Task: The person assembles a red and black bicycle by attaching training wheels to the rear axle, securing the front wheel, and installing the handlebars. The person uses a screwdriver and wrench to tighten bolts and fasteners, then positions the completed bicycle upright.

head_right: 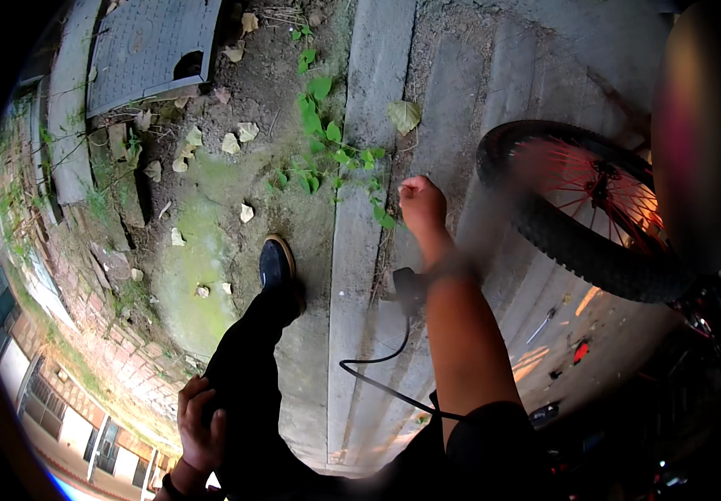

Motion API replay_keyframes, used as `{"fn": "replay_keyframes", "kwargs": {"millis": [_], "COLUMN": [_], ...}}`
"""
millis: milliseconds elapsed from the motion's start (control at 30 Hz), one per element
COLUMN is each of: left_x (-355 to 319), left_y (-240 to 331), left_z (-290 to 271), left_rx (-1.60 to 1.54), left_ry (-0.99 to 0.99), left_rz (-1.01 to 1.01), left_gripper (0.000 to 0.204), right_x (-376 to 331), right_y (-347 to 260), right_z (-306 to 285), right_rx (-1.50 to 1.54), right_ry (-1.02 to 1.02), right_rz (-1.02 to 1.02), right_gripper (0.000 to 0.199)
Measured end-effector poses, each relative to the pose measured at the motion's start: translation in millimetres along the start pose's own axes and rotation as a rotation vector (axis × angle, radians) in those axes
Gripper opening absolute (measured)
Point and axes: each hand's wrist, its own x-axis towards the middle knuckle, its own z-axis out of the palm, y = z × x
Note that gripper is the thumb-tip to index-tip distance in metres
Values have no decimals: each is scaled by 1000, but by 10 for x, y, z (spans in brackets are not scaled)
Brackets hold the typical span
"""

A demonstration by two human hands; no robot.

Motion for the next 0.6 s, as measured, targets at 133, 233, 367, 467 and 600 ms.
{"fn": "replay_keyframes", "kwargs": {"millis": [133,233,367,467,600], "left_x": [155,28,52,89,103], "left_y": [-134,-302,-343,-296,-251], "left_z": [-104,-179,-215,-229,-221], "left_rx": [2,-91,-149,-161,-176], "left_ry": [1,-45,-66,-72,-68], "left_rz": [-22,-100,-134,-136,-136], "left_gripper": [32,34,35,34,34], "right_x": [609,733,750,722,718], "right_y": [468,378,242,130,89], "right_z": [452,656,672,624,576], "right_rx": [-86,-121,-264,-301,-375], "right_ry": [159,197,231,223,191], "right_rz": [-125,-104,-141,-124,-150], "right_gripper": [11,10,11,13,12]}}
